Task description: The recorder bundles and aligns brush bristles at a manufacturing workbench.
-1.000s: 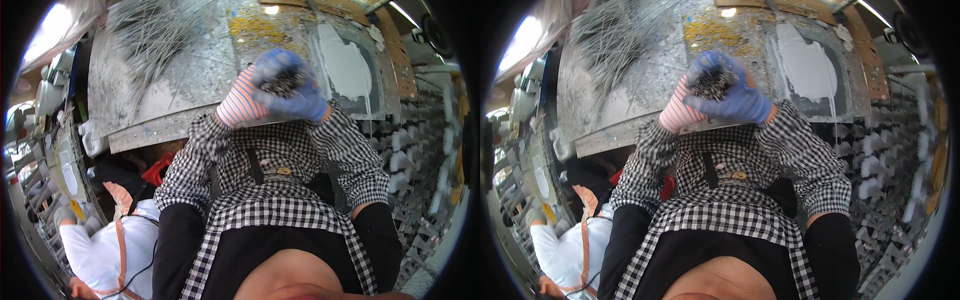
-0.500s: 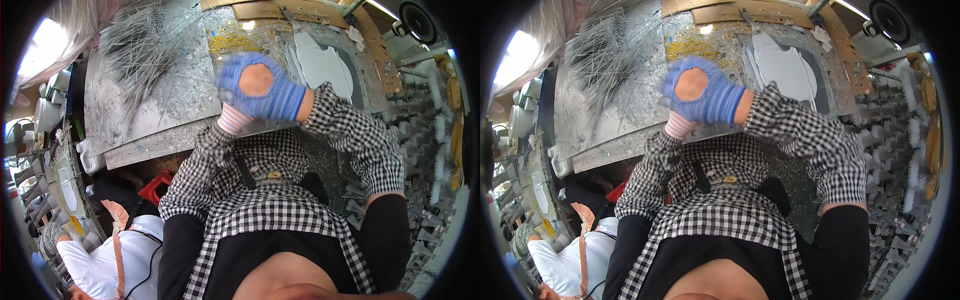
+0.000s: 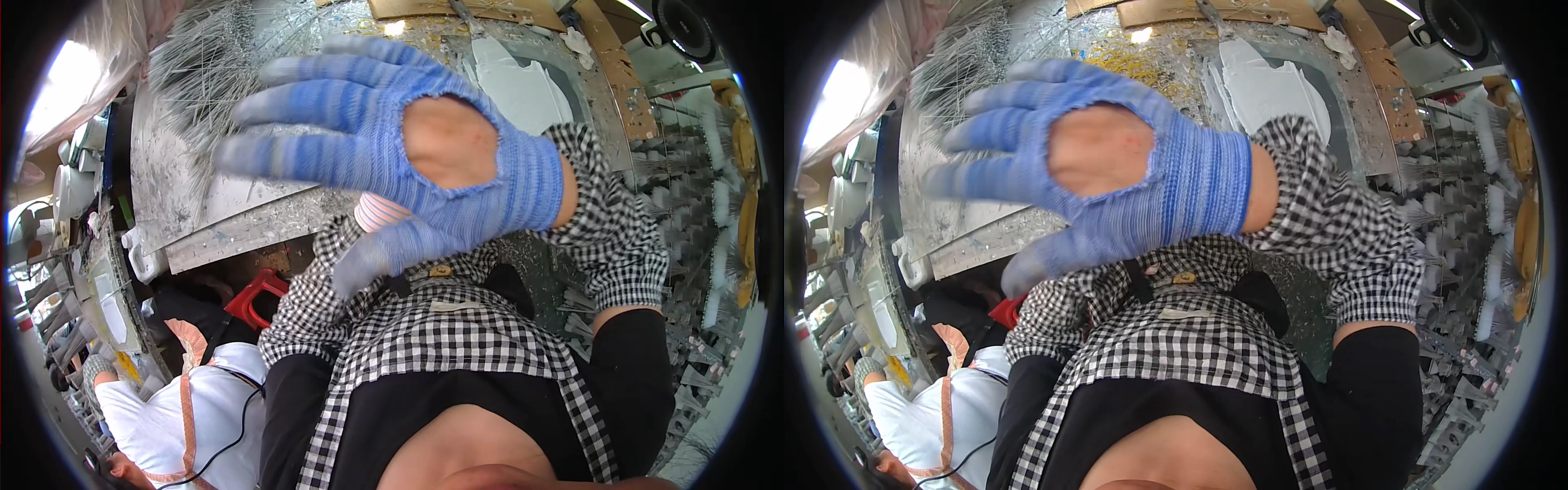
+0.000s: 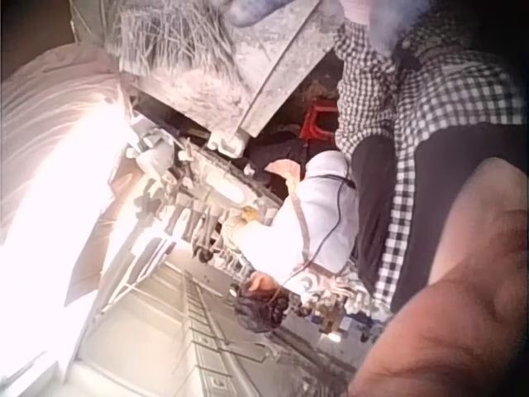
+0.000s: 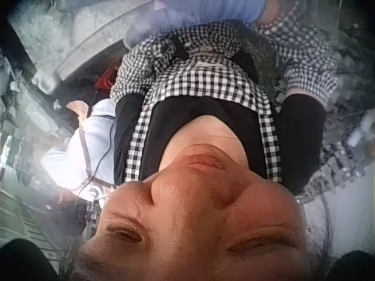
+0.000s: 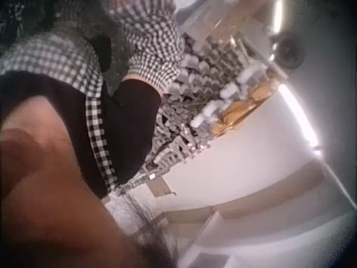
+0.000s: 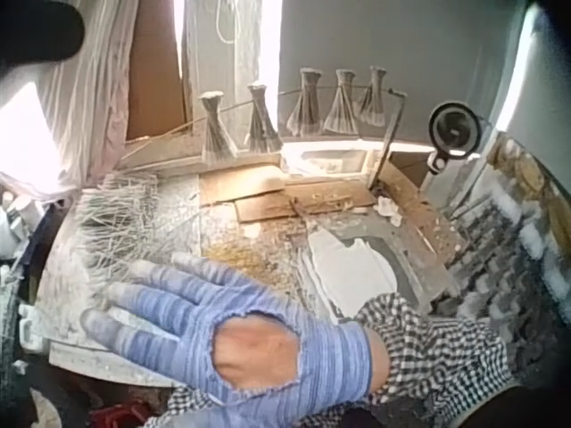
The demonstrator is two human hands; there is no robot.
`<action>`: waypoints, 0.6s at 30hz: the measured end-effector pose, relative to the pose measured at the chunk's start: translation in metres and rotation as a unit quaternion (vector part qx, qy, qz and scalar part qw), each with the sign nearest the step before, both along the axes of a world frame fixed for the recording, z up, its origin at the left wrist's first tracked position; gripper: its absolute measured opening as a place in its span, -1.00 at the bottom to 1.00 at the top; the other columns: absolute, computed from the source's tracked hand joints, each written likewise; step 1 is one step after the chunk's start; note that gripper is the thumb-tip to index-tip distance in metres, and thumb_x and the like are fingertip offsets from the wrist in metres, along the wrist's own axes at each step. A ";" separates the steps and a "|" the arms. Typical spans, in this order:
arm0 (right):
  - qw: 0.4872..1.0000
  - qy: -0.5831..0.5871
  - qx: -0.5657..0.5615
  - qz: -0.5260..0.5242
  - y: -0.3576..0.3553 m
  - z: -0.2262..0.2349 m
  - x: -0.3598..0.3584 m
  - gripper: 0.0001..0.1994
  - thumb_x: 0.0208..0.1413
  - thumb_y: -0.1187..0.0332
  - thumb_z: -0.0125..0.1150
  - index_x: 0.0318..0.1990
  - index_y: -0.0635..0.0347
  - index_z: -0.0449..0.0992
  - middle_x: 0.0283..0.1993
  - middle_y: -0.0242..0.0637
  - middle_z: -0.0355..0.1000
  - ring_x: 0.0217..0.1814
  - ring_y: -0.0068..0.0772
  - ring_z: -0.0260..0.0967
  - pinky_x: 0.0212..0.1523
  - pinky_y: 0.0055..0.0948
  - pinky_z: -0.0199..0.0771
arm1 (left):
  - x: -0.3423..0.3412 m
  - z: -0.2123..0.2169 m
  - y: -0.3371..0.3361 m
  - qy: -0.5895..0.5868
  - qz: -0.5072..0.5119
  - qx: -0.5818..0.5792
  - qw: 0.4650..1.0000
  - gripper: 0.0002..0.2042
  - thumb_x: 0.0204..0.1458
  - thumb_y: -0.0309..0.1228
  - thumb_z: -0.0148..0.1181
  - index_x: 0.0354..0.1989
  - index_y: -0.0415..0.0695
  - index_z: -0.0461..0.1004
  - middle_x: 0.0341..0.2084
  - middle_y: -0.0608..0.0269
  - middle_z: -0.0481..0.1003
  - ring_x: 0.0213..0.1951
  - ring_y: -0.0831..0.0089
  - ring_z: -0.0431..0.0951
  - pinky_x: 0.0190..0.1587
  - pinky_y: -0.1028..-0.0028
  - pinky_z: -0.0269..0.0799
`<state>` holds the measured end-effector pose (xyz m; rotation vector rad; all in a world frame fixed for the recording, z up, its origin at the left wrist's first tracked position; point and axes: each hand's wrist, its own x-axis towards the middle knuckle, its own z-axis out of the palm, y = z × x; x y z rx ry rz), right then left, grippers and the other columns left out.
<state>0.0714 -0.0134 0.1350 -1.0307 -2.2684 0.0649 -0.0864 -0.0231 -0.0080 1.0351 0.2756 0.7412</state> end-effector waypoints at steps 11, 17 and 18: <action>0.921 0.338 -0.192 -0.028 -0.041 -0.109 0.036 0.36 -0.48 0.00 0.74 0.48 0.24 -0.09 0.36 -0.08 0.20 0.38 -0.04 0.23 0.42 -0.12 0.19 | 0.054 0.033 0.017 0.072 0.180 0.052 0.980 -0.50 -0.04 -0.58 0.42 0.09 -0.24 0.38 -0.08 0.20 0.53 -0.04 0.44 0.56 -0.01 0.40 0.53; 0.866 0.317 -0.347 -0.171 -0.050 -0.221 0.040 -0.20 -0.02 0.25 0.45 0.36 0.28 0.19 0.21 -0.07 0.36 0.21 -0.09 0.37 0.35 -0.25 0.26 | 0.039 -0.046 0.022 0.261 0.062 0.313 0.911 -0.17 -0.13 -0.31 0.53 0.30 -0.21 0.15 0.14 -0.05 0.36 0.17 0.13 0.39 0.28 0.18 0.27; 0.740 0.505 -0.425 -0.129 -0.061 -0.204 0.035 -0.32 0.05 0.31 0.34 0.33 0.28 0.26 0.20 -0.06 0.39 0.21 -0.12 0.39 0.33 -0.23 0.28 | 0.025 -0.041 0.024 0.267 0.061 0.308 0.911 -0.17 -0.13 -0.31 0.53 0.30 -0.21 0.15 0.14 -0.05 0.36 0.17 0.13 0.39 0.28 0.18 0.27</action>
